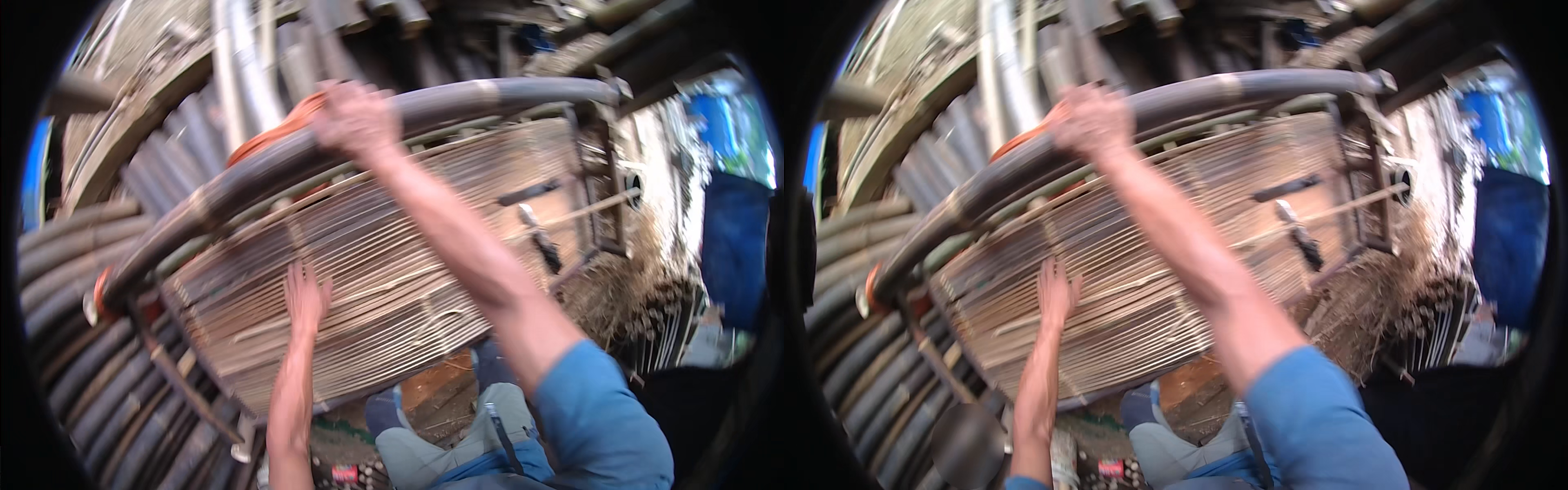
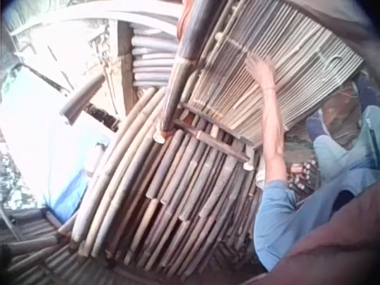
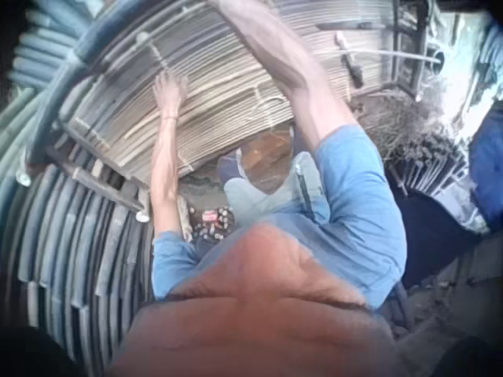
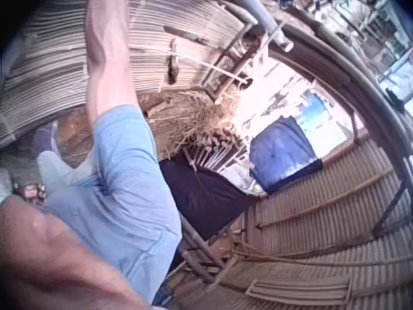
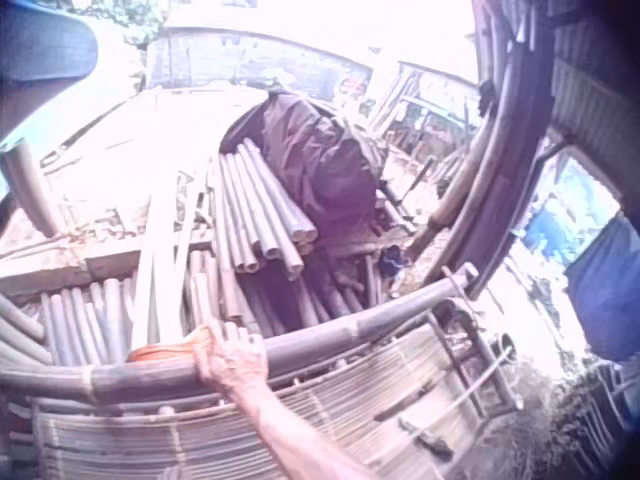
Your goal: The person uses a large knife to split long bamboo poles into thin strips. They hold the bamboo against a wooden frame and repeatedly strike it with the knife to separate the material, occasionally adjusting the position of the bamboo.
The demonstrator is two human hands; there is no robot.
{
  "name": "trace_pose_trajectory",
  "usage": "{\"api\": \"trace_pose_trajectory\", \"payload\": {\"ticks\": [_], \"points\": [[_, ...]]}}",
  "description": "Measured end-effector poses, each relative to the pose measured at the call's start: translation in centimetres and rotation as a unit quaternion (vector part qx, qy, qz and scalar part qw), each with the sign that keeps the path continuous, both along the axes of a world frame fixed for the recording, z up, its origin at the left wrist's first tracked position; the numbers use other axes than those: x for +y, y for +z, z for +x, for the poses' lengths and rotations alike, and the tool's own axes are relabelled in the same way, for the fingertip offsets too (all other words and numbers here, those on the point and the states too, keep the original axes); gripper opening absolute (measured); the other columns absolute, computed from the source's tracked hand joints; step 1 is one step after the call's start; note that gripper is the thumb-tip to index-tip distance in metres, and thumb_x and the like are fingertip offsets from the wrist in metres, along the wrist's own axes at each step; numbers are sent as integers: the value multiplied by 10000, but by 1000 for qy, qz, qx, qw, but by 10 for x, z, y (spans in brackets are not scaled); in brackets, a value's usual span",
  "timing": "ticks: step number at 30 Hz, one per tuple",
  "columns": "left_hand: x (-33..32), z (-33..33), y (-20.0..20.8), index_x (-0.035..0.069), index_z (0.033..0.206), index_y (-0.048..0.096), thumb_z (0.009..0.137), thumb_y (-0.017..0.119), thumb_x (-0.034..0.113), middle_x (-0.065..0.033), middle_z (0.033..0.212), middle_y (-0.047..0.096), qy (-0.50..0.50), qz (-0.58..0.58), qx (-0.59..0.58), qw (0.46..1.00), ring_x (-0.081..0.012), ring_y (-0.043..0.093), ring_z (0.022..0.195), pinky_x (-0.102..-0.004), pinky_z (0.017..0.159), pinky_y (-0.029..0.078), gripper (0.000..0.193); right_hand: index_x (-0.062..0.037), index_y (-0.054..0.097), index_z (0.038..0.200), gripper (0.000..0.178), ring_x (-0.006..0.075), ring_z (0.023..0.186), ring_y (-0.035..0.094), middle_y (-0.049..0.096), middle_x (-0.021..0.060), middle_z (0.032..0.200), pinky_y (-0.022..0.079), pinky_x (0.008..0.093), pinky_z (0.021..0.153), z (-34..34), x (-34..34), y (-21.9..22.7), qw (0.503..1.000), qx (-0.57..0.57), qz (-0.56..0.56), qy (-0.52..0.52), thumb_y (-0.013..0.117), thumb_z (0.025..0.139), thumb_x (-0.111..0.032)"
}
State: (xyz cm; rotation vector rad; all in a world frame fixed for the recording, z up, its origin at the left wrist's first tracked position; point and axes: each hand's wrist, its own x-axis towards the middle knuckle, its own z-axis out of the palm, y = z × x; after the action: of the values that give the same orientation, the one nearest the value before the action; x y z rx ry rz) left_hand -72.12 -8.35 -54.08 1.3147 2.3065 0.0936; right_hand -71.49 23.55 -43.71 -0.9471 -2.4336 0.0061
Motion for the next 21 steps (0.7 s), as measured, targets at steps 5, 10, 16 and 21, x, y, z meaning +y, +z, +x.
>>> {"api": "trace_pose_trajectory", "payload": {"ticks": [5,10,16,21], "points": [[33,171,44,-31,1171,525,777,693,201,-235,1231,487,-84,83,-110,987,-397,445,1186,-471,1006,370,487,-48,517,1194,499,311,983,547,543,166,1070,465,435,893,105,-36,33,935,279,-151,157,682,724,-61],[77,270,25,-24,1204,481,756,719,188,-205,1252,470,-115,66,-92,987,-377,442,1185,-458,1004,368,550,-9,599,860,112,263,754,562,566,132,771,494,385,718,406,-42,-51,918,55,-389,-56,600,754,-47],[188,331,-1,21,1151,500,793,714,230,-166,1185,514,-154,7,-33,987,-339,500,1119,-442,929,421,467,-4,437,1269,573,357,1082,500,490,198,1161,439,441,940,644,-24,-109,890,-154,-317,-290,652,740,-44],[219,327,-22,62,936,614,835,669,274,-139,975,607,-183,-31,-82,979,-346,591,917,-439,767,488,241,-57,362,1356,715,365,1163,470,470,201,1212,431,445,974,670,7,-143,821,-230,-457,-254,747,766,-180]]}}
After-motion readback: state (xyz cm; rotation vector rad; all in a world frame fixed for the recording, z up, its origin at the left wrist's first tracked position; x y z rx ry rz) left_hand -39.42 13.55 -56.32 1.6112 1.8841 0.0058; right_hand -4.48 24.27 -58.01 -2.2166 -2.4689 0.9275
